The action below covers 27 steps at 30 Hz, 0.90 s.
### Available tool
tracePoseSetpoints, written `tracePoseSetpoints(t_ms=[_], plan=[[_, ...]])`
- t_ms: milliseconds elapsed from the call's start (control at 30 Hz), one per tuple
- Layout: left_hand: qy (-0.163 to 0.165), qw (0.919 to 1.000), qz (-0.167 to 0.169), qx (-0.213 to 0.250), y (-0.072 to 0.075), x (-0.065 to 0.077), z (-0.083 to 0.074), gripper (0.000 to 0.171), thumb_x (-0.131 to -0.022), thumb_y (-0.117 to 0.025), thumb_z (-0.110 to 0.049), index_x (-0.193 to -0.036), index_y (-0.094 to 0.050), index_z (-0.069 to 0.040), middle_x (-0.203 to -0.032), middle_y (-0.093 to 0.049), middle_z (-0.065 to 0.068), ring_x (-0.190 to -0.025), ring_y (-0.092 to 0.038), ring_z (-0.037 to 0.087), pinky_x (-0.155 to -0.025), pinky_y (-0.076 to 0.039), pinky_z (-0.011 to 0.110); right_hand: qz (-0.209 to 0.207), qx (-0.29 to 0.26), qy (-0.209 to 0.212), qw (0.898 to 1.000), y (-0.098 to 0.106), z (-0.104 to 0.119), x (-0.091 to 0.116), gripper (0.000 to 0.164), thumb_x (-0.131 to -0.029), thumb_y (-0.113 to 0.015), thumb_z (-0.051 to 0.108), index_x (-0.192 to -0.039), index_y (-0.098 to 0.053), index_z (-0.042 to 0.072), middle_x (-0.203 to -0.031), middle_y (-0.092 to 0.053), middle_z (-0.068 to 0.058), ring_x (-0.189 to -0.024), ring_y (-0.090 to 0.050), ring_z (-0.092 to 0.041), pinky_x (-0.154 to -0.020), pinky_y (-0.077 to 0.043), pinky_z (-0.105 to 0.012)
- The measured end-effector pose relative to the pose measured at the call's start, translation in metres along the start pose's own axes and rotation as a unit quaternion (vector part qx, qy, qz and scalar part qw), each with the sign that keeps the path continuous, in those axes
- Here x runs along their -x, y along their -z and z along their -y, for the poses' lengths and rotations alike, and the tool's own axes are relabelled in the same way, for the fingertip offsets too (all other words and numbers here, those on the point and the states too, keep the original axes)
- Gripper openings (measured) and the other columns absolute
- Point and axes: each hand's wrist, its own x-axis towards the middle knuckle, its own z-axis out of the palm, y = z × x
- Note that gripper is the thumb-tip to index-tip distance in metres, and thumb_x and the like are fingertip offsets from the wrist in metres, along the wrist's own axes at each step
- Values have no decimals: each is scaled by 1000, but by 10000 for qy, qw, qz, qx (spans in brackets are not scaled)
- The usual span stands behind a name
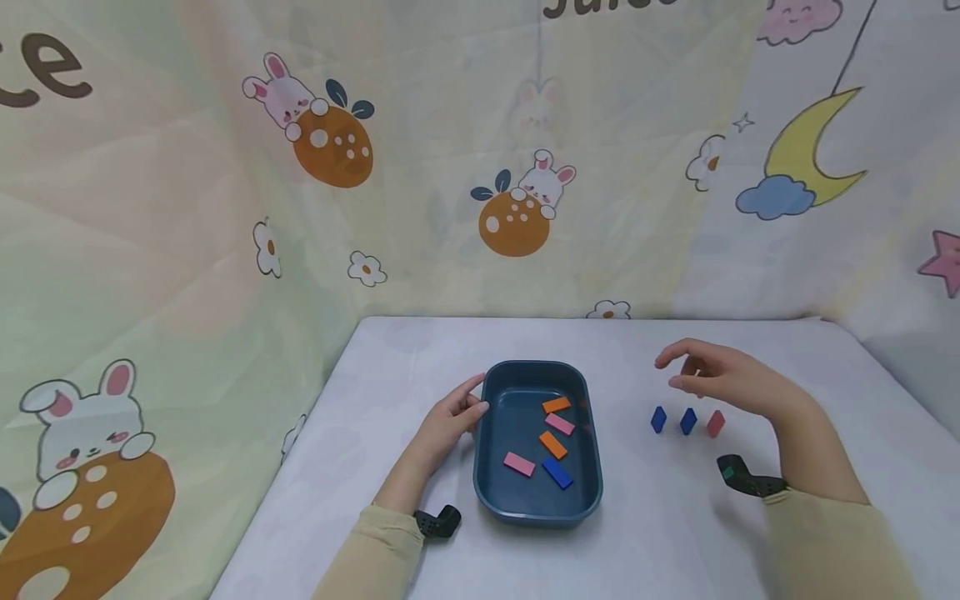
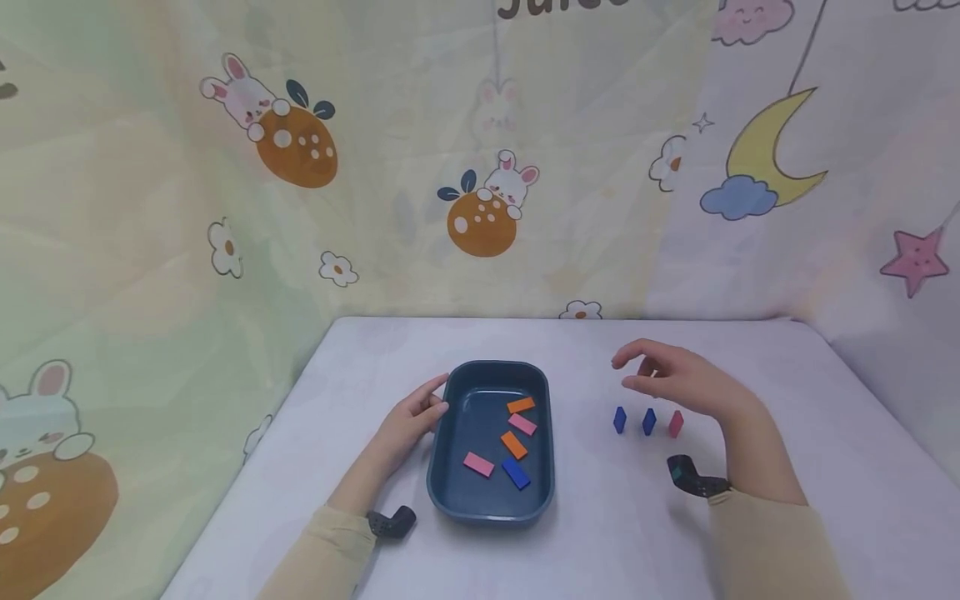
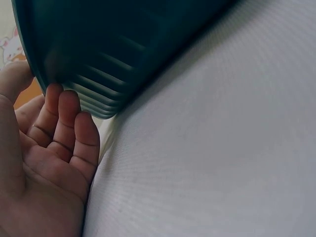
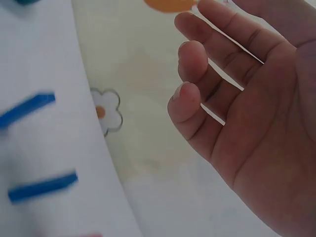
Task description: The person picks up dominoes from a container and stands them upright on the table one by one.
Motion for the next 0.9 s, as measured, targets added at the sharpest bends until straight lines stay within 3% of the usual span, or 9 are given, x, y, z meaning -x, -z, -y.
tracePoseSetpoints(t_ms=[400,900], plan=[[-38,10000,-21,-6,2,1,0,52,-94,-65,-40,-143,-47,-39,-100,-62,5,-83,-60,22,-82,-49,34,837,-315,217,9958,-27,54,-57,29,-92,-68,42,-118,-62,31,-107,-66,-1,-92,-61,-24,-77,-51,-37],[-7,10000,0,-34,1,2,-2,52,-96,-64,-37,-144,-47,-38,-101,-62,4,-82,-60,21,-82,-49,33,1621,-643,609,9828,-72,79,-94,23,-94,-67,31,-116,-63,30,-125,-63,-9,-97,-63,-26,-81,-55,-41]])
